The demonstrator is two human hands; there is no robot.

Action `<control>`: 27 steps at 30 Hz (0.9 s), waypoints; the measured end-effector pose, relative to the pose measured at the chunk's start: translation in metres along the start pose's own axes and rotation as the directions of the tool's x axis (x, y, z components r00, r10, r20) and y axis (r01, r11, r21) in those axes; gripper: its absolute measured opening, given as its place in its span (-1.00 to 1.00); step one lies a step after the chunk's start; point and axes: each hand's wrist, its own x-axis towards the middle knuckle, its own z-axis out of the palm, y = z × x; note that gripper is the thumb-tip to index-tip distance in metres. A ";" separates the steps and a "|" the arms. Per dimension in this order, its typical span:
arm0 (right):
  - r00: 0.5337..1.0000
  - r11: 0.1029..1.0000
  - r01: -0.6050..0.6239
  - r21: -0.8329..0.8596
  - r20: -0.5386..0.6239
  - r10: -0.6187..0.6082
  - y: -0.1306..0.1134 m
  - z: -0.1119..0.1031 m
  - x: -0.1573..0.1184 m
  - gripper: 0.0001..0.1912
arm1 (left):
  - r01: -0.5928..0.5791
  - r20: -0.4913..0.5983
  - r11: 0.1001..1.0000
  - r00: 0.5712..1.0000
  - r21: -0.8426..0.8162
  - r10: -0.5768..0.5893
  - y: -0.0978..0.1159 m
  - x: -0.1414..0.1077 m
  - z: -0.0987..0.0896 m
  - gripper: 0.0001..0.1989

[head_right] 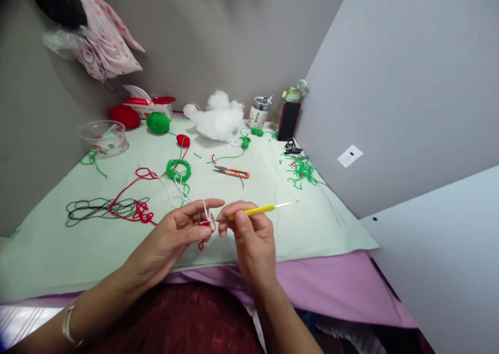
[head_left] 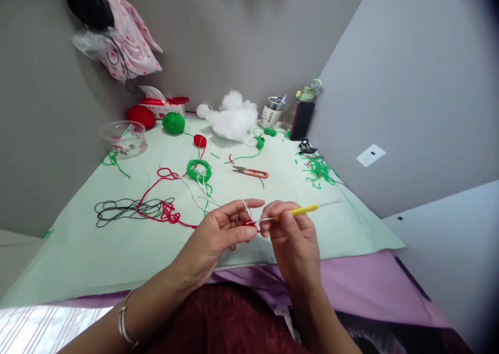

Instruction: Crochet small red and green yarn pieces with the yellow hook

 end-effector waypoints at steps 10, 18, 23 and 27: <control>0.998 0.992 0.069 -0.109 -0.003 -0.070 0.006 -0.003 -0.004 -0.84 | -0.086 -0.055 0.987 0.994 0.133 0.094 0.000 -0.004 -0.001 -0.63; 0.997 0.995 -0.080 0.065 -0.012 0.081 0.002 0.002 0.001 -0.80 | -0.123 -0.043 0.975 0.990 0.188 0.133 0.007 -0.007 -0.004 -0.57; 0.995 0.990 -0.103 0.101 0.016 0.102 0.002 0.001 0.001 -0.78 | -0.199 0.014 0.932 0.979 0.304 0.204 0.011 -0.010 -0.003 -0.57; 0.995 0.991 -0.094 0.098 0.019 0.093 0.002 0.002 0.001 -0.77 | -0.207 -0.026 0.932 0.974 0.297 0.225 0.011 -0.008 0.001 -0.64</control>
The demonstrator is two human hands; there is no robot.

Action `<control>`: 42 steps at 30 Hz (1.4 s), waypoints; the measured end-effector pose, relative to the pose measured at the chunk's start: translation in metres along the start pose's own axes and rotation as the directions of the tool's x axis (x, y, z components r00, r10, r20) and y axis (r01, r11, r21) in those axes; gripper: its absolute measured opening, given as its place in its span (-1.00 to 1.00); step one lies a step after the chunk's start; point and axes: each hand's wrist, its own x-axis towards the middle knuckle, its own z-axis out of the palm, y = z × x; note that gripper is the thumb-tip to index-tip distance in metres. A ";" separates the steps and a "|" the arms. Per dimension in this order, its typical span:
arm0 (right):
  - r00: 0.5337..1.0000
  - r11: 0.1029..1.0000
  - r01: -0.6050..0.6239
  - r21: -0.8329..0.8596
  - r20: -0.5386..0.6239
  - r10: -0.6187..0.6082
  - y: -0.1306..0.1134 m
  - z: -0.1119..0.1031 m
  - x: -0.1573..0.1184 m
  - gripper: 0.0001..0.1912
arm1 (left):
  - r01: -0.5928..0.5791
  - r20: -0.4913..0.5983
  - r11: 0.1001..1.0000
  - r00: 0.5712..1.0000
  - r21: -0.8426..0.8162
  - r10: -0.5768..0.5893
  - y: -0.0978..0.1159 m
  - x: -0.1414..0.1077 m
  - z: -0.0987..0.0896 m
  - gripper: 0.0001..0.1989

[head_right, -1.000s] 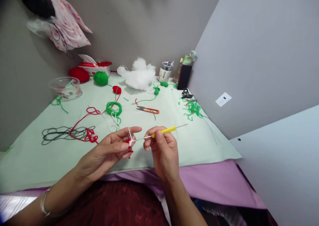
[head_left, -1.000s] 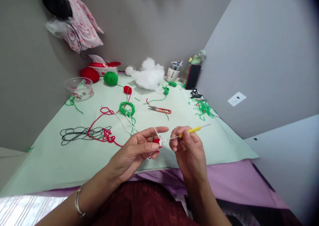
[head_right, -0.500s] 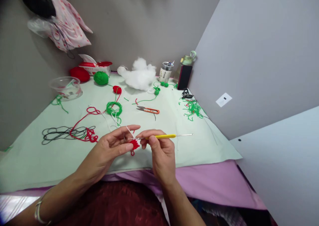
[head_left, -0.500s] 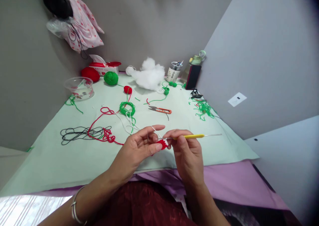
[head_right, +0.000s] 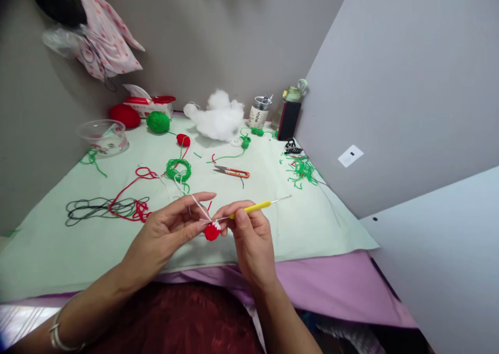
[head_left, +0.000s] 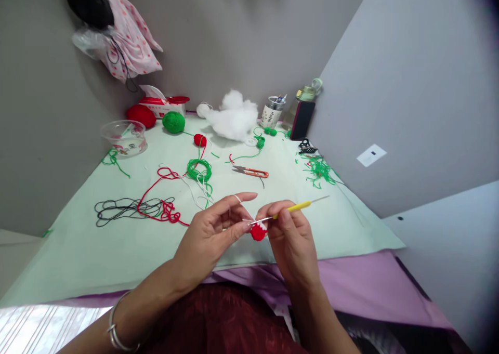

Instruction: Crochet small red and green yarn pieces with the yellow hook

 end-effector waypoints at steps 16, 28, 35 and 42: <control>0.999 1.000 -0.025 -0.014 0.042 0.026 0.000 0.007 -0.004 -0.77 | 0.039 -0.065 0.985 0.997 0.166 -0.029 -0.007 -0.002 0.006 -0.62; 1.000 0.999 0.011 -0.039 0.006 -0.011 -0.003 0.004 -0.002 -0.75 | -0.026 -0.131 0.999 0.991 -0.038 0.020 -0.008 0.000 0.000 -0.71; 0.997 0.993 0.070 -0.092 -0.014 -0.071 -0.003 0.004 -0.002 -0.77 | 0.060 -0.036 0.990 0.997 -0.130 -0.065 -0.007 -0.002 -0.005 -0.64; 0.982 0.960 0.189 -0.205 0.058 -0.181 -0.002 -0.002 -0.008 -0.82 | 0.068 0.004 0.993 0.998 -0.096 -0.068 -0.003 -0.004 -0.007 -0.70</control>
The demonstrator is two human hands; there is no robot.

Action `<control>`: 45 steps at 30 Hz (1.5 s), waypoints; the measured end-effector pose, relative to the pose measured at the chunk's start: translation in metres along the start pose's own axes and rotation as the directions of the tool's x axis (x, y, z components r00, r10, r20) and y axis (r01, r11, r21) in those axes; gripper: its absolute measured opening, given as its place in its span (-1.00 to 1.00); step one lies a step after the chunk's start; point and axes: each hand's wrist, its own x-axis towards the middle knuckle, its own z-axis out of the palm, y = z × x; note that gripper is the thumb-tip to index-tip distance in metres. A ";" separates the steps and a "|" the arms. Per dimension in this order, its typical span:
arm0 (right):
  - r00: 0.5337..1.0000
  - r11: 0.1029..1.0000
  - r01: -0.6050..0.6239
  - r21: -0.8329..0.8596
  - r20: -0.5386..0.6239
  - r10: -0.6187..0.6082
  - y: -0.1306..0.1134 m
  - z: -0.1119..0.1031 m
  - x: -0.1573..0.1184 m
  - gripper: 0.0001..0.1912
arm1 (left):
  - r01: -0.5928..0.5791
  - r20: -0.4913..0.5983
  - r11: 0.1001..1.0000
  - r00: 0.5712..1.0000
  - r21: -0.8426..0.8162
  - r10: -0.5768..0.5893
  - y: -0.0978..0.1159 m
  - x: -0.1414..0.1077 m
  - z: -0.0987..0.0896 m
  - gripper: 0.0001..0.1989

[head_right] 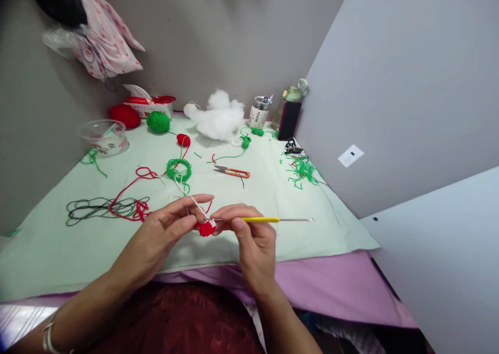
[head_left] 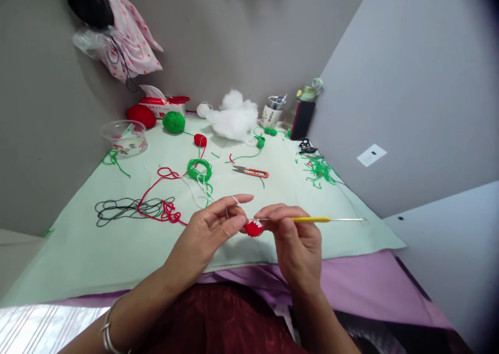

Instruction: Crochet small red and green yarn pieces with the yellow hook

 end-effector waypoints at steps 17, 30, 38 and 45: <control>0.998 0.998 0.059 -0.012 0.040 -0.058 0.005 -0.001 -0.001 -0.83 | 0.030 0.001 0.997 1.000 0.072 -0.030 0.001 0.003 0.006 -0.53; 0.994 0.984 -0.071 0.163 0.099 0.055 0.000 -0.003 0.006 -0.79 | 0.018 -0.031 0.996 0.999 0.082 -0.016 0.004 0.003 0.003 -0.57; 0.973 0.952 0.212 -0.221 0.138 -0.184 -0.004 -0.008 -0.004 -0.77 | 0.020 -0.038 0.997 0.999 0.078 -0.017 0.004 0.003 0.004 -0.66; 0.954 0.911 0.286 -0.297 0.173 -0.243 -0.005 -0.008 -0.007 -0.77 | 0.011 -0.027 0.998 1.000 0.061 -0.010 0.001 0.001 0.004 -0.56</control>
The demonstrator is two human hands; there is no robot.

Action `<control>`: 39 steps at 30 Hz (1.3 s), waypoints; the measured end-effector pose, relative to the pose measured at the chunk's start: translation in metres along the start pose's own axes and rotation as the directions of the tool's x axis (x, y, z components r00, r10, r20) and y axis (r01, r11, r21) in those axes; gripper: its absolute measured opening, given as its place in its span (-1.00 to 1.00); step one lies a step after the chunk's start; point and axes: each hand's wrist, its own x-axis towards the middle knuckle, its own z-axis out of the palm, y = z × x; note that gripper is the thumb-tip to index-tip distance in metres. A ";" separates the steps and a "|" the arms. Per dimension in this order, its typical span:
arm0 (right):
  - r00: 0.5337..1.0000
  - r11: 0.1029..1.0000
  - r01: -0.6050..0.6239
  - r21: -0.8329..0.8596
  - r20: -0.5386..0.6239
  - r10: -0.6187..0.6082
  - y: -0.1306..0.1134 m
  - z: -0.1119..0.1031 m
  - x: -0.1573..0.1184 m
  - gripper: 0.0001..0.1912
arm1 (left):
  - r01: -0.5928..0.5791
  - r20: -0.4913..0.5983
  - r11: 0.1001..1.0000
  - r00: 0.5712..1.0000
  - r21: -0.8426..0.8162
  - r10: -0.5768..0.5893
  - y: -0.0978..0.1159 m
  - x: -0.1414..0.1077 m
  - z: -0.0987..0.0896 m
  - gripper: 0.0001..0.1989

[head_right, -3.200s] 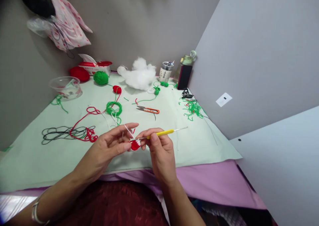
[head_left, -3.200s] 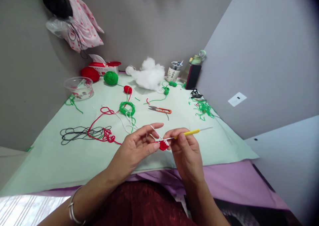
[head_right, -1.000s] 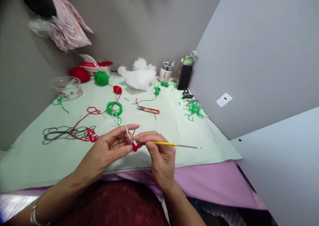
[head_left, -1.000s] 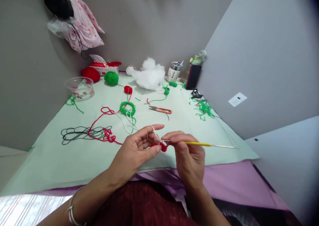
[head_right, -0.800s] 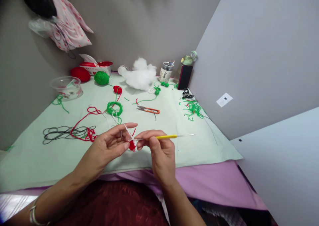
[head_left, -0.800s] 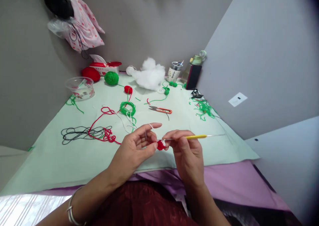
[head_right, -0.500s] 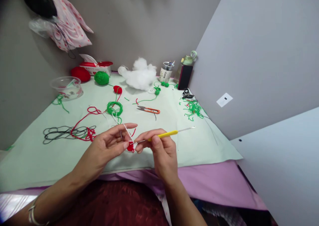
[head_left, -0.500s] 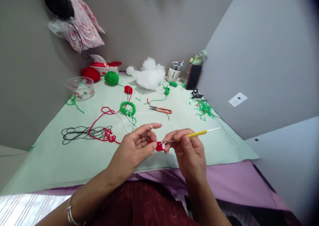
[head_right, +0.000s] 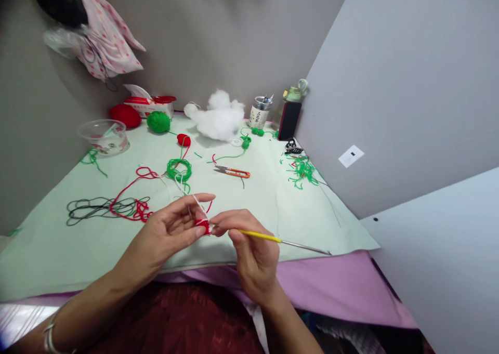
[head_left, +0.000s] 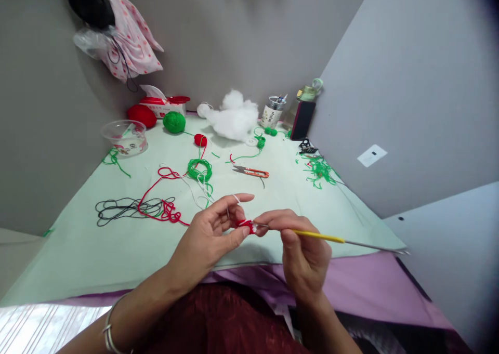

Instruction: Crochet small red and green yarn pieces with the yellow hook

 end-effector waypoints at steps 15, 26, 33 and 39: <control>0.998 0.996 0.052 -0.076 0.023 -0.050 -0.001 0.000 -0.001 -0.73 | 0.055 -0.009 0.993 0.998 -0.105 -0.056 -0.006 0.002 -0.001 -0.67; 0.961 0.842 0.276 -0.463 0.157 -0.229 0.005 0.000 -0.018 -0.56 | 0.035 -0.059 0.994 0.997 -0.102 -0.041 -0.004 0.000 0.005 -0.61; 0.917 0.654 0.388 -0.649 0.203 -0.343 0.014 0.002 -0.024 -0.42 | 0.184 0.015 0.927 0.982 -0.327 -0.189 -0.004 0.000 0.012 -0.45; 0.987 0.985 0.004 -0.173 -0.158 -0.032 -0.001 0.008 -0.006 -0.73 | 0.190 -0.006 0.919 0.979 -0.345 -0.205 -0.003 0.001 0.005 -0.57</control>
